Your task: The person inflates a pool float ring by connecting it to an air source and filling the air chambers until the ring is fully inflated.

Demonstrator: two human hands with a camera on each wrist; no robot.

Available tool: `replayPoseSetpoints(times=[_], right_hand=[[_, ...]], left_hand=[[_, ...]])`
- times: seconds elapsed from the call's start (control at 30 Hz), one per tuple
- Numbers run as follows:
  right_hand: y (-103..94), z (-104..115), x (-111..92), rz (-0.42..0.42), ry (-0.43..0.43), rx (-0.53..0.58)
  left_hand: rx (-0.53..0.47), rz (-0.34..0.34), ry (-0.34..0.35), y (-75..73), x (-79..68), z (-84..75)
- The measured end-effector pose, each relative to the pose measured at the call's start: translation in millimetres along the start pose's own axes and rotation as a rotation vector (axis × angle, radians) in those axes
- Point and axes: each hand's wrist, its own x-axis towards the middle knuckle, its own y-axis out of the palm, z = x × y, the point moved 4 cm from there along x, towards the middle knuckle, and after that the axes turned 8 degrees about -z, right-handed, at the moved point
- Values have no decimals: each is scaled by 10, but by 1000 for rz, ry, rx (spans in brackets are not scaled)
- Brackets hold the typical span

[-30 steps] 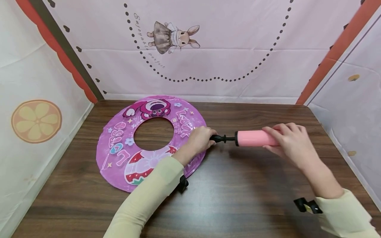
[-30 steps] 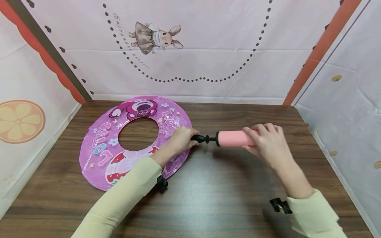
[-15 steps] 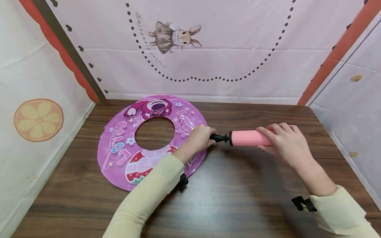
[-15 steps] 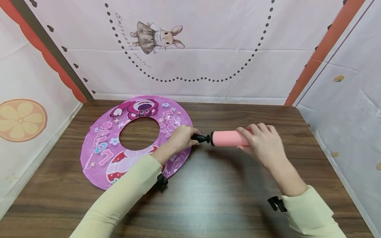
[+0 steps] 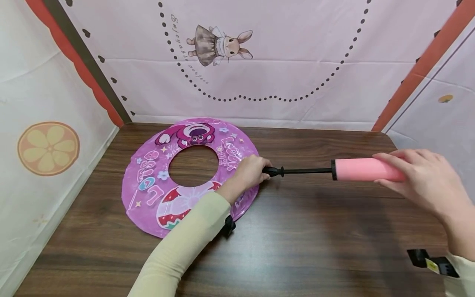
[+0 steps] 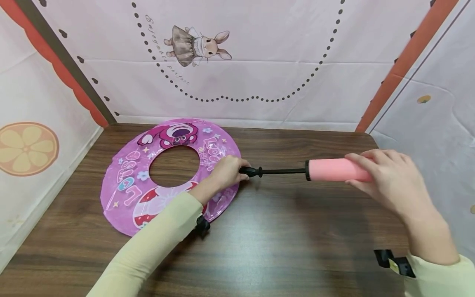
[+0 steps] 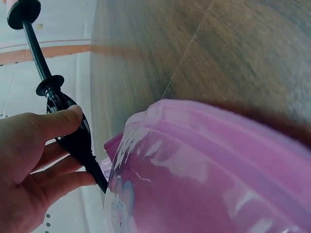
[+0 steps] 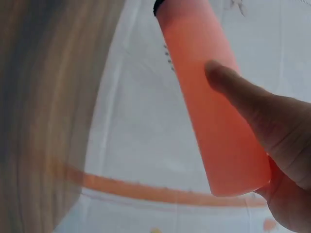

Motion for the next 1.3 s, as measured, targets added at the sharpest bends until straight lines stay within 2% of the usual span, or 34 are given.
replayPoseSetpoints(times=[0.13,0.27,0.43,0.57,0.8,1.13,1.2,1.3], right_hand=[[237,271,110,9,-31,62],[450,528,226,62,-11,58],[602,706,318,43,-37,34],[631,753,315,24,-31,33],[481,567,185,68,4,75],[33,17,-106,49,75,37],[7,-6,-120,36,68,31],[103,98,-66,24,35,62]], left_hand=[[9,1,35,-6,-6,-32],[24,-8,54,-15,-18,-60],[14,-50,56,-39,-37,-55],[1,-48,45,-39,-40,-50],[-8,15,-18,-21,-41,-34],[-3,35,-11,-12,-28,-35],[0,30,-8,-9,-27,-38],[15,16,23,-2,-20,-57]])
